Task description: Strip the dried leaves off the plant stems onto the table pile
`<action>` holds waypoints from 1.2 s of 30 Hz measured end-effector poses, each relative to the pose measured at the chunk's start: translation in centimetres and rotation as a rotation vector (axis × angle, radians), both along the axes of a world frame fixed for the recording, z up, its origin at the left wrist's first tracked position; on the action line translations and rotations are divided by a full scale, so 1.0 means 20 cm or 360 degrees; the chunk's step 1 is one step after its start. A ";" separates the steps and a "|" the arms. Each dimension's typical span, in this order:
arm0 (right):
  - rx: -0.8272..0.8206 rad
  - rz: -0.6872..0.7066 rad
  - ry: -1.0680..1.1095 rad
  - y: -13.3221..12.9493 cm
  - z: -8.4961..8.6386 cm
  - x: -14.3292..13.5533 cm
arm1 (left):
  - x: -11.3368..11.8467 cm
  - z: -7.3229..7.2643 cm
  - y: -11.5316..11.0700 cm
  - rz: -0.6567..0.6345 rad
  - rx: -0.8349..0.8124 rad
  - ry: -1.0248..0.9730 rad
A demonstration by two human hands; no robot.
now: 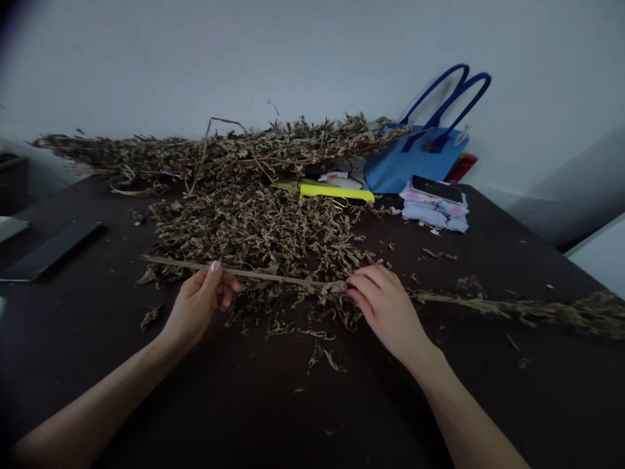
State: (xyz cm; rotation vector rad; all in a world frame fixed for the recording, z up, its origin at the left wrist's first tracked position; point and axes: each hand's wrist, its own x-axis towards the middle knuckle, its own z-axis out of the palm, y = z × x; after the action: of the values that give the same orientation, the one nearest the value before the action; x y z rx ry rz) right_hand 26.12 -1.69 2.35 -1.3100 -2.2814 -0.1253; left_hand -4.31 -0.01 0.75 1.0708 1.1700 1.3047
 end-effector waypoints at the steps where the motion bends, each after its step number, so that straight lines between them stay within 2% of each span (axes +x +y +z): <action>1: 0.0001 0.0000 -0.0003 0.00 0.00 0.00 | 0.00 0.00 0.00 0.0006 -0.0011 0.0003; 7: -0.0032 -0.0004 -0.0021 0.00 0.00 0.00 | 0.01 0.00 0.00 -0.0028 -0.0049 -0.0103; 14: -0.0056 0.0003 -0.0033 -0.01 0.01 -0.02 | 0.02 0.01 -0.03 -0.0204 -0.0059 0.0075; 19: -0.0058 0.0035 -0.0054 -0.02 0.01 -0.03 | 0.02 0.00 -0.02 -0.0161 -0.0027 -0.0178; 24: -0.0062 0.0051 -0.0112 -0.04 0.03 -0.04 | 0.02 0.00 -0.02 -0.0129 -0.0048 -0.0284; 30: -0.0101 0.0091 -0.0220 -0.04 0.02 -0.05 | 0.03 -0.02 -0.02 -0.0152 -0.0078 -0.0285; 36: -0.0170 0.0119 -0.0226 -0.05 0.02 -0.05 | 0.03 -0.02 -0.02 -0.0151 -0.0080 -0.0119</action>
State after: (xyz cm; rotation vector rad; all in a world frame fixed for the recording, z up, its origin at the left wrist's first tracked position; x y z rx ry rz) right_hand 25.06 -2.67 2.79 -1.3040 -2.4843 -0.0741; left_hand -3.73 -0.40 0.32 1.0202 1.0781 1.2255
